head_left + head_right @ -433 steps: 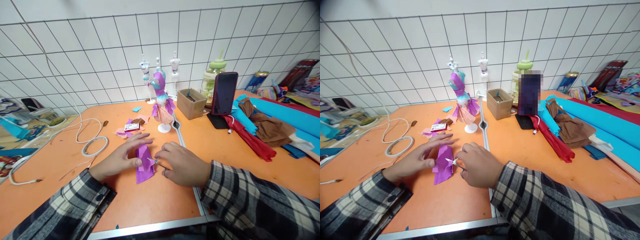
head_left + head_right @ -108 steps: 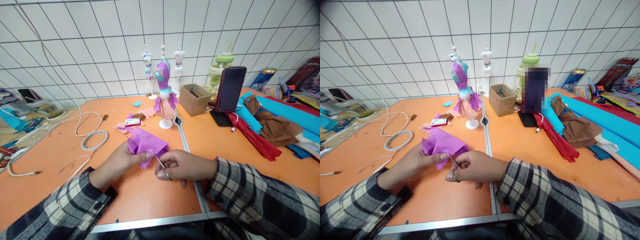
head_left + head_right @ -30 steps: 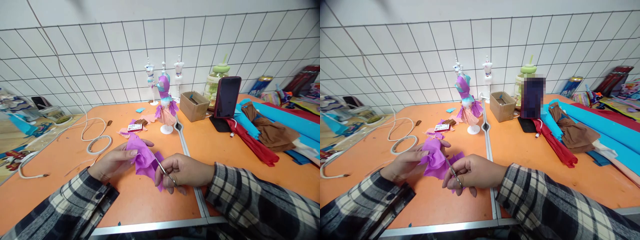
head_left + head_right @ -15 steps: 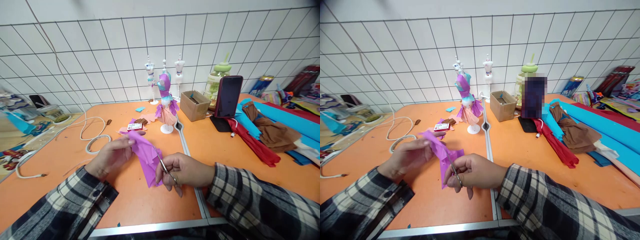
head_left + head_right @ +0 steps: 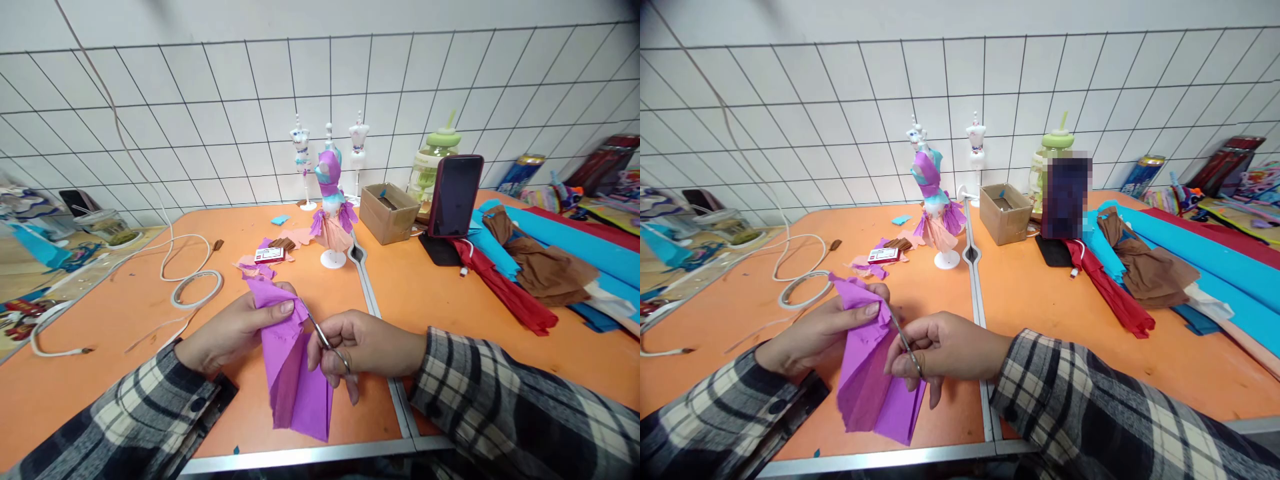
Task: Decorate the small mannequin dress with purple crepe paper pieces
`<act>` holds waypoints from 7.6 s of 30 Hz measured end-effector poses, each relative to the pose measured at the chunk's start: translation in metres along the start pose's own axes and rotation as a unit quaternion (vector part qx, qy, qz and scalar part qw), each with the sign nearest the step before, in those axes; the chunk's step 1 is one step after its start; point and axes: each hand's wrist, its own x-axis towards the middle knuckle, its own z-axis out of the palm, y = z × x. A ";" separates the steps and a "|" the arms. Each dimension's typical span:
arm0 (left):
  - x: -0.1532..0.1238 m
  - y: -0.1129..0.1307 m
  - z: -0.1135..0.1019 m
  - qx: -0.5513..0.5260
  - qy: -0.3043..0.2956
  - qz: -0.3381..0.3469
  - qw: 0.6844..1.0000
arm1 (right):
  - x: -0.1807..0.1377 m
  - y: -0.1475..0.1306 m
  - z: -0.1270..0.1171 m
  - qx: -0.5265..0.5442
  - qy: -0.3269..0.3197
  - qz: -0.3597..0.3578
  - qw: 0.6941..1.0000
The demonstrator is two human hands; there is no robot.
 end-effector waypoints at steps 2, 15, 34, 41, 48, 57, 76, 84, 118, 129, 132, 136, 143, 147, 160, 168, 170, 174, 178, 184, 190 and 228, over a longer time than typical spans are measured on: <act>0.000 0.000 0.001 0.023 -0.003 0.016 1.000 | 0.000 0.000 0.000 0.007 -0.006 0.005 1.000; 0.000 -0.003 0.011 0.038 0.002 0.007 0.999 | -0.003 -0.001 0.001 0.072 -0.057 0.009 0.996; -0.004 0.004 0.000 -0.016 -0.040 -0.010 0.999 | -0.002 0.000 0.002 0.027 -0.025 0.006 0.999; 0.003 0.007 -0.005 0.131 -0.049 0.011 0.990 | -0.003 0.001 -0.001 -0.019 -0.023 0.019 0.999; -0.005 0.015 -0.016 0.120 -0.092 -0.012 0.988 | -0.004 -0.002 -0.003 0.005 -0.045 0.007 0.999; 0.000 -0.002 0.009 0.052 -0.041 -0.003 0.998 | -0.001 0.001 0.000 -0.024 -0.007 -0.002 1.000; 0.034 0.001 -0.002 0.014 0.006 0.044 0.999 | 0.006 -0.001 -0.025 0.043 0.054 -0.054 0.996; 0.051 -0.009 -0.018 0.009 -0.005 -0.001 1.000 | 0.004 0.000 -0.042 0.054 0.017 -0.043 0.997; 0.040 -0.015 0.004 0.018 0.007 0.045 0.999 | -0.001 -0.001 -0.021 0.028 0.040 -0.011 0.999; 0.039 -0.015 0.005 0.014 0.030 0.043 0.999 | 0.001 -0.002 -0.016 0.038 0.068 -0.010 0.997; 0.038 -0.014 0.006 0.019 0.006 0.031 0.999 | 0.000 -0.003 -0.014 0.043 0.058 0.000 0.997; 0.038 -0.015 0.006 0.014 0.024 0.028 0.999 | 0.001 -0.005 -0.012 0.038 0.062 -0.007 0.997; 0.039 -0.016 0.003 0.009 0.027 0.038 0.999 | 0.003 -0.004 -0.011 0.033 0.065 -0.019 0.997; 0.038 -0.016 0.005 0.015 -0.006 0.028 0.999 | 0.002 -0.004 -0.010 0.043 0.057 -0.003 0.997; 0.038 -0.014 0.004 0.013 0.011 0.036 0.999 | 0.002 -0.006 -0.008 0.005 0.067 -0.011 0.998; 0.037 -0.014 0.005 0.015 0.007 0.039 0.999 | 0.003 -0.005 -0.010 -0.006 0.058 0.001 0.998; 0.037 -0.014 0.004 0.013 0.005 0.041 0.999 | 0.003 -0.005 -0.009 -0.002 0.056 -0.002 0.998; 0.037 -0.014 0.005 0.013 -0.006 0.031 0.999 | 0.002 -0.005 -0.009 0.019 0.044 -0.008 0.999; 0.037 -0.014 0.005 0.002 0.013 0.036 0.999 | 0.002 -0.005 -0.009 0.000 0.059 -0.009 0.998; 0.037 -0.015 0.005 0.014 -0.007 0.026 1.000 | 0.002 -0.005 -0.010 0.012 0.042 -0.004 0.999; 0.037 -0.015 0.003 0.019 -0.026 0.030 0.999 | 0.002 -0.004 -0.010 0.026 0.036 -0.006 0.999; 0.034 -0.008 0.005 0.006 0.045 0.033 0.998 | 0.000 -0.005 -0.010 0.020 0.040 0.010 0.999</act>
